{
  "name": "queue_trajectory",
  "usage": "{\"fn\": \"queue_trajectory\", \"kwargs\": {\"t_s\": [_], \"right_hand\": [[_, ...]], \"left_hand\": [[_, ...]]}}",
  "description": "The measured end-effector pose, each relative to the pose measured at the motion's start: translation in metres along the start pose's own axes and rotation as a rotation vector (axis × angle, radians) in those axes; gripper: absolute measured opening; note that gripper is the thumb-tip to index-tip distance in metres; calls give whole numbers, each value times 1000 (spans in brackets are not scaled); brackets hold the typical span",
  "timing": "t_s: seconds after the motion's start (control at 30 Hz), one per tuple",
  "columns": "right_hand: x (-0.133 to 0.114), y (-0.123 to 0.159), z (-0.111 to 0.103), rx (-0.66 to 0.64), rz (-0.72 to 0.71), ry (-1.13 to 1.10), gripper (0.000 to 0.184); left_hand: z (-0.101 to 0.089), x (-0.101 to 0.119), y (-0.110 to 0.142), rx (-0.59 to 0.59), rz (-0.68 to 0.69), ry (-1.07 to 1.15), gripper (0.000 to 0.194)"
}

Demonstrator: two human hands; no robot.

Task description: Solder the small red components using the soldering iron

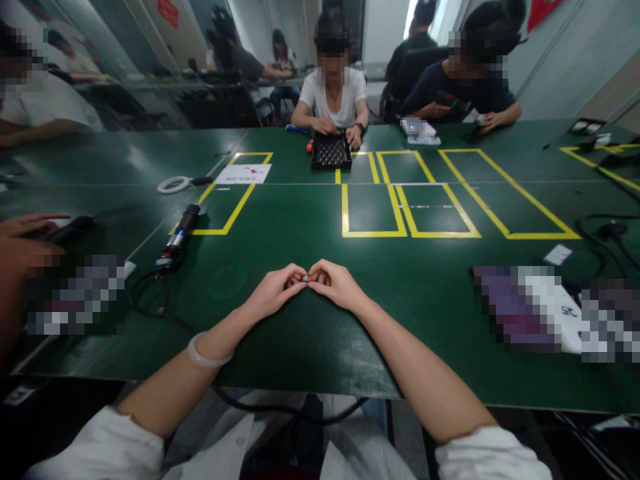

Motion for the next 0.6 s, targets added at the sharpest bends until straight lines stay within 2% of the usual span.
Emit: {"fn": "queue_trajectory", "kwargs": {"t_s": [0.13,0.23,0.37,0.5,0.6], "right_hand": [[-1,1,-2,15,-4,41,14],[1,1,-6,38,24,44,14],[3,1,-7,40,56,25,13],[2,1,-5,31,56,11,14],[3,1,-5,26,64,-7,15]], "left_hand": [[-1,0,0,-35,-7,8,26],[-19,-6,5,-4,-34,-3,34],[-71,-41,31,172,-204,-163,48],[-134,-91,84,418,-547,-478,54],[-169,-119,130,589,-810,-579,59]]}}
Point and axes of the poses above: each hand's wrist, its own y-axis away from the middle knuckle, its own z-axis out of the palm, x = y × z, the point moved 7 cm from there along -y, towards the middle knuckle, and after that the axes turned 14 degrees about -x, right-handed, at the moved point
